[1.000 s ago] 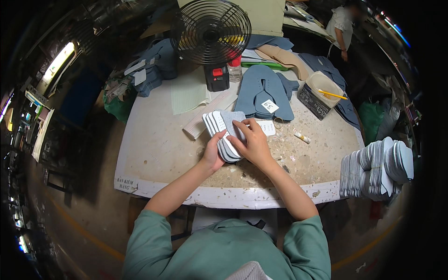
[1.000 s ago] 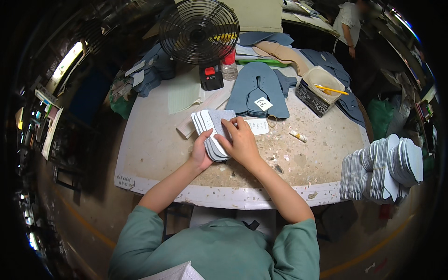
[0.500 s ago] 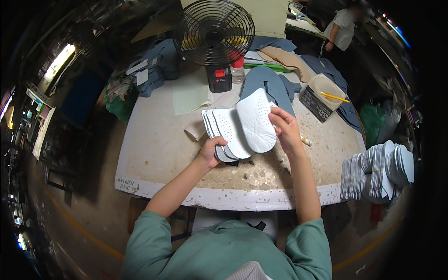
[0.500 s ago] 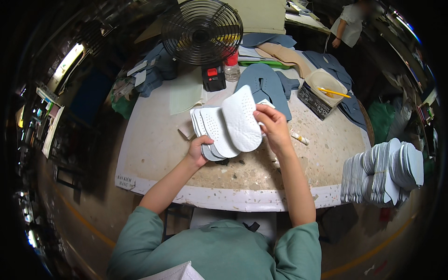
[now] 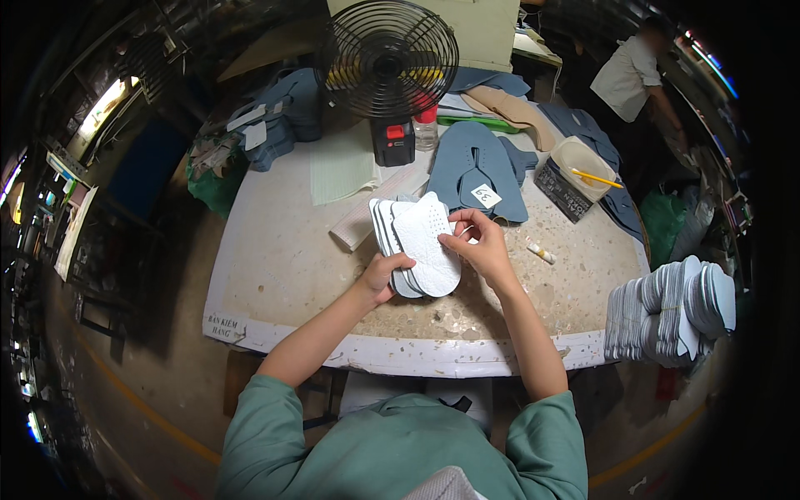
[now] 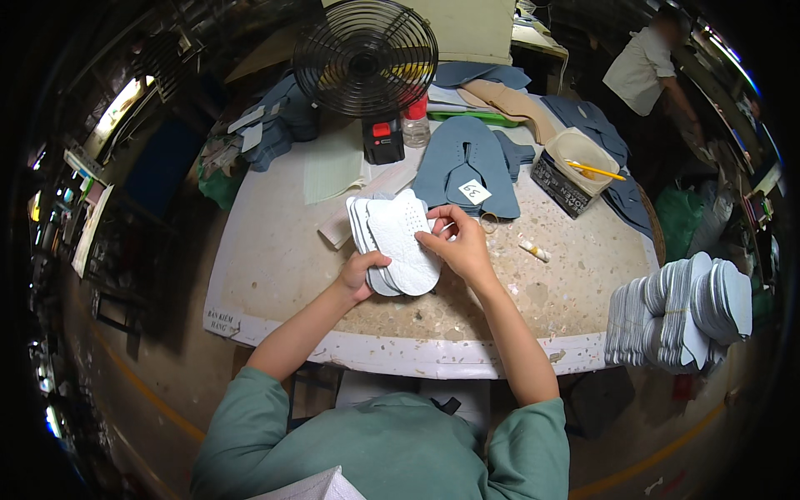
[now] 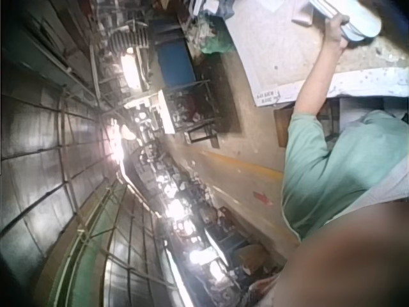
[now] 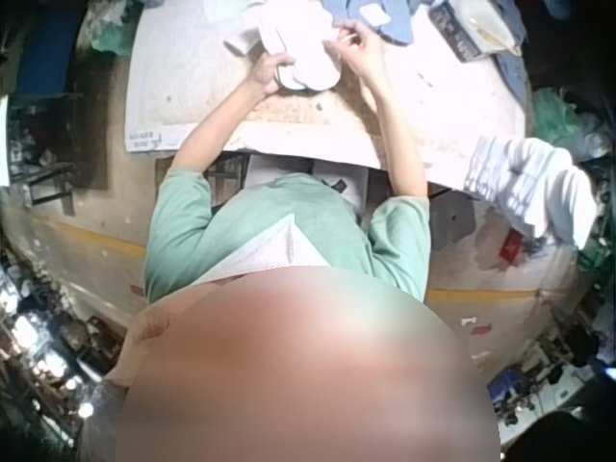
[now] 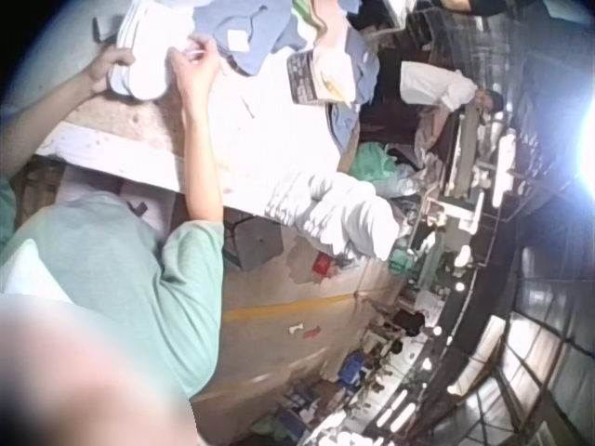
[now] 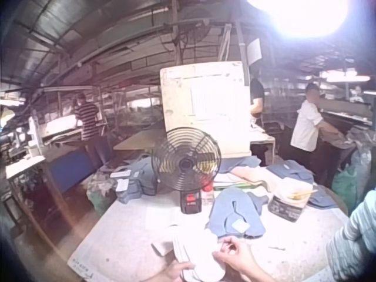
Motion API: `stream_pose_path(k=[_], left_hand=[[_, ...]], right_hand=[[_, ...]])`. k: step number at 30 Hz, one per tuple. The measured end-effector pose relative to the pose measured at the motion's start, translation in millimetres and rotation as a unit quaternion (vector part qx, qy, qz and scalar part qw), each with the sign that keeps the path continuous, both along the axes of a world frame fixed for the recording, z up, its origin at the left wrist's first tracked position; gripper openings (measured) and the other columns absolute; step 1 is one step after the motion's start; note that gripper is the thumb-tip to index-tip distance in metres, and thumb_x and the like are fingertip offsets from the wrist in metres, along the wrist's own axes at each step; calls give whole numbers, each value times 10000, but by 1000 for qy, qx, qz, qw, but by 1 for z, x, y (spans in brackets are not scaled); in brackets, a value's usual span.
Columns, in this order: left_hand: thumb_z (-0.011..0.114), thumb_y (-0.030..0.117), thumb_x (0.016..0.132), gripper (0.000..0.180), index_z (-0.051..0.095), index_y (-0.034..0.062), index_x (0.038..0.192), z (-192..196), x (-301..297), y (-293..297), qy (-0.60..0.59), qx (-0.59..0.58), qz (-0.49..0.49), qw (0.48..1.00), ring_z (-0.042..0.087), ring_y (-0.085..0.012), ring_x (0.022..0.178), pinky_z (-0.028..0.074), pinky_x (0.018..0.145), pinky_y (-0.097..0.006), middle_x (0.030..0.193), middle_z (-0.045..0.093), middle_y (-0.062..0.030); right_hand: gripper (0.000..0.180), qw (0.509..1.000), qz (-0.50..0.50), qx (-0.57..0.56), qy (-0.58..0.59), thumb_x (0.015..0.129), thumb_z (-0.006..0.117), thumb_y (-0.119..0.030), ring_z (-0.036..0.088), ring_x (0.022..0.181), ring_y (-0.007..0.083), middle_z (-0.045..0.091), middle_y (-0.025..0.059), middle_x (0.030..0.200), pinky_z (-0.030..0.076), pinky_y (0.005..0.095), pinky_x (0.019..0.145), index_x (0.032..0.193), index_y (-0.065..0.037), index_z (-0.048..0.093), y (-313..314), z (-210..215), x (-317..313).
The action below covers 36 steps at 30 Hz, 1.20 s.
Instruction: The person repeatedly picks white insoles from a stack, peels small adhesive labels from a sheet, and sticks each label onto an insole. Finished insoles are placed into a separate stack on the table. The person handles insoles and labels by hand throughout the clip.
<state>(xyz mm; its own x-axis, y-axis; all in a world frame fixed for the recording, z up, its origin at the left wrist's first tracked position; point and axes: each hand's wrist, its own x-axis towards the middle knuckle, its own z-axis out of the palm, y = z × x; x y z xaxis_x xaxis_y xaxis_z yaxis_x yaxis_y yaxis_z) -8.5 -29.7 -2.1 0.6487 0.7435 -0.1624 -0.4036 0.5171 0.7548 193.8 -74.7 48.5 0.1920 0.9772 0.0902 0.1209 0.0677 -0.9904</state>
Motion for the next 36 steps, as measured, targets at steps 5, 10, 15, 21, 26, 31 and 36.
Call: stream_pose_path(k=[5,10,15,21,26,31,36], left_hand=[[612,5,791,553,457,-44,1320,1,1,-4,9,13,-10,1000,614,-269,1095,511,967,-410,1207,599,-155],[587,50,783,643,365,-20,1383,21,3,-2,-28,-81,37,996,578,-321,1149,483,1004,-443,1269,547,-176],[535,145,724,778,260,-28,1430,49,-15,21,-223,-48,101,968,454,-416,1285,368,1096,-550,1390,455,-240],[515,145,708,759,302,-5,1420,51,-23,33,-227,10,102,969,448,-410,1293,333,1121,-545,1403,443,-222],[587,59,839,531,403,-21,1331,26,4,2,26,-53,132,989,564,-310,1159,508,964,-452,1214,547,-186],[511,70,821,496,437,-40,1299,13,6,-5,-68,-96,47,992,588,-266,1116,479,998,-403,1205,572,-156],[496,11,779,550,411,-65,1318,11,4,1,-59,-81,38,994,579,-290,1141,473,1016,-428,1228,560,-175]], right_hand=[[260,996,34,-1,-78,776,786,-117,498,657,27,594,-41,747,400,165,578,959,-40,618,-1,6,2],[274,989,50,-26,139,931,642,-98,604,721,46,687,26,847,475,197,633,1152,-32,494,-2,8,7],[314,986,27,-35,160,914,651,-87,635,753,75,710,65,900,493,216,677,1187,-17,512,10,-6,15],[243,984,-15,14,-178,850,678,-114,595,654,140,657,46,783,480,293,643,1083,-54,643,-1,-14,-8],[372,972,-41,102,-210,806,734,-193,597,743,213,618,84,880,497,328,696,1137,-51,640,-8,13,-12],[437,918,-17,180,-352,773,764,-276,593,793,240,571,100,930,501,340,666,1130,-44,664,-16,11,-31],[273,951,-56,150,-265,816,711,-155,620,663,185,639,82,872,507,290,591,1059,-31,694,-7,6,-3]])
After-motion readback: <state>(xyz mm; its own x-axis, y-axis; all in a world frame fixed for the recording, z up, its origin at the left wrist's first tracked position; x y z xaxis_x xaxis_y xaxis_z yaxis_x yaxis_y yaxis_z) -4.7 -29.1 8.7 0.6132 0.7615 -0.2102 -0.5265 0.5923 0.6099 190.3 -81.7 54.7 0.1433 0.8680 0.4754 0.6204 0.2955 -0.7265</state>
